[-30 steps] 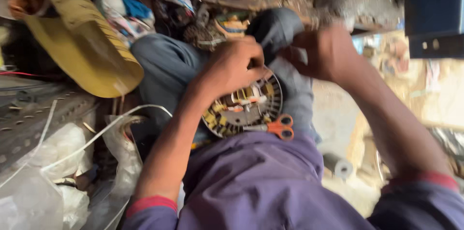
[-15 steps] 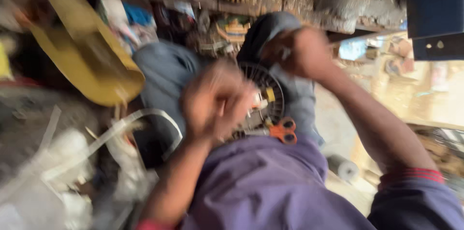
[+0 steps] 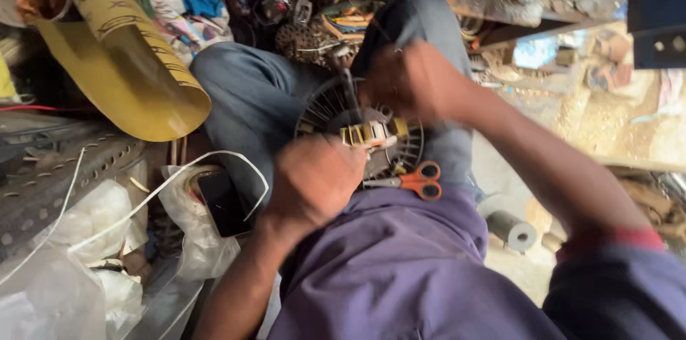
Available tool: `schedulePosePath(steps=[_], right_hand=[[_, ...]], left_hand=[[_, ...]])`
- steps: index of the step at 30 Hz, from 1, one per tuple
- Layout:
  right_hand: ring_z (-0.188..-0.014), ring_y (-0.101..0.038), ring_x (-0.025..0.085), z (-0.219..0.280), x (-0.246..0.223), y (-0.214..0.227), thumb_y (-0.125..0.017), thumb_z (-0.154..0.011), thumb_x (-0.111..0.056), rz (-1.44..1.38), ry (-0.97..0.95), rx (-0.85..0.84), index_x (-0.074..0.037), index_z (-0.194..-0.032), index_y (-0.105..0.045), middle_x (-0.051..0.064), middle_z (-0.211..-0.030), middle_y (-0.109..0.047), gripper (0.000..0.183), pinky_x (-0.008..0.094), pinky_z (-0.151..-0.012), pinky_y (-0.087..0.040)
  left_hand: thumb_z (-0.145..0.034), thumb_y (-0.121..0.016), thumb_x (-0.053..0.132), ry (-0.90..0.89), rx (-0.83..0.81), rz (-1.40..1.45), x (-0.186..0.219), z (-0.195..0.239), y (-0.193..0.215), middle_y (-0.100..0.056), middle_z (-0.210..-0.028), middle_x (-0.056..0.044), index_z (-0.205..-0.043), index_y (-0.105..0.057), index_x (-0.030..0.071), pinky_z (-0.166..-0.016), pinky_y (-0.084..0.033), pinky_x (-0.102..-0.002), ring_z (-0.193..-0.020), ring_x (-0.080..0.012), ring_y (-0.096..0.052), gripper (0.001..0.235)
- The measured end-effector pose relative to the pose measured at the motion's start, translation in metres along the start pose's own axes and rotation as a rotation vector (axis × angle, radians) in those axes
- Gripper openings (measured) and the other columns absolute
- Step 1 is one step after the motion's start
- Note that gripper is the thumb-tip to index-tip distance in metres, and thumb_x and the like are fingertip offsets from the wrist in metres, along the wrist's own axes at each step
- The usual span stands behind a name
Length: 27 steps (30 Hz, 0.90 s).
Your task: The person inserts small pieces of yellow insulation paper into the slots of an electric motor stator by hand and trims the paper with scissors.
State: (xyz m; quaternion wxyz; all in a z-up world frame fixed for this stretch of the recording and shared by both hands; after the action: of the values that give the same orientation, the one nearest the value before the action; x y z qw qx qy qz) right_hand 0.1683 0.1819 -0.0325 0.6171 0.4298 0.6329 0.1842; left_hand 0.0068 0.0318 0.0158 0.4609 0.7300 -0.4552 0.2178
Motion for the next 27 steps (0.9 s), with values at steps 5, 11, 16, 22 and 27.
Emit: schedulePosePath(steps=[5, 11, 16, 22, 27], right_hand=[[-0.076, -0.069, 0.028, 0.033, 0.018, 0.027, -0.081, -0.092, -0.027, 0.363, -0.445, 0.008, -0.016, -0.097, -0.081, 0.009, -0.084, -0.072, 0.012, 0.043, -0.065, -0.052], [-0.076, -0.068, 0.032, 0.06, -0.084, -0.015, -0.074, -0.078, -0.012, 0.152, -0.136, -0.436, -0.007, -0.084, -0.073, 0.012, -0.08, -0.066, 0.008, 0.044, -0.07, -0.054], [-0.08, -0.069, 0.031, 0.038, -0.066, 0.02, -0.074, -0.081, -0.011, -0.079, 0.178, -0.052, -0.003, -0.103, -0.078, 0.014, -0.087, -0.071, 0.023, 0.042, -0.065, -0.053], [-0.081, -0.069, 0.024, 0.007, 0.018, 0.002, -0.08, -0.087, -0.021, 0.088, -0.181, 0.064, -0.012, -0.095, -0.078, 0.005, -0.093, -0.075, 0.012, 0.04, -0.071, -0.057], [-0.083, -0.07, 0.03, 0.043, -0.009, 0.021, -0.07, -0.067, -0.01, -0.03, -0.242, -0.145, -0.01, -0.104, -0.077, 0.012, -0.097, -0.073, 0.037, 0.039, -0.071, -0.057]], left_hand=[[-0.089, -0.083, 0.005, 0.028, 0.108, 0.263, -0.047, -0.035, -0.015, -0.066, -0.085, -0.008, -0.087, -0.067, 0.003, -0.073, -0.052, -0.033, -0.081, -0.0265, -0.065, 0.016], [-0.076, -0.085, 0.018, 0.105, -0.542, 0.218, -0.089, -0.066, -0.029, -0.071, -0.085, -0.011, -0.082, -0.075, 0.005, -0.071, -0.053, -0.041, -0.081, -0.0297, -0.07, 0.018], [-0.089, -0.071, 0.004, -0.034, -0.099, 0.028, 0.002, 0.01, 0.0, -0.067, -0.091, -0.015, -0.093, -0.07, -0.004, -0.074, -0.052, -0.04, -0.082, -0.0304, -0.065, 0.009], [-0.093, -0.078, 0.01, 0.179, 0.199, 0.467, -0.02, -0.011, -0.001, -0.065, -0.08, -0.009, -0.086, -0.069, 0.0, -0.059, -0.047, -0.031, -0.062, -0.0192, -0.059, 0.015], [-0.077, -0.088, 0.021, 0.102, -0.528, 0.071, -0.092, -0.075, -0.041, -0.069, -0.078, -0.009, -0.082, -0.075, 0.006, -0.066, -0.05, -0.038, -0.07, -0.025, -0.067, 0.022]])
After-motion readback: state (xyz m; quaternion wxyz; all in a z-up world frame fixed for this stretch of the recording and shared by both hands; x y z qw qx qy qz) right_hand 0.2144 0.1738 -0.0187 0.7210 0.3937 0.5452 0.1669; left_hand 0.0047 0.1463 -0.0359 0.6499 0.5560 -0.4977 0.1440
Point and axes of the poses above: each hand's wrist, its own z-axis away from the middle knuckle, its own y-axis out of the back of the hand, x = y × z, the point moved 3 cm from there along -z, towards the middle knuckle
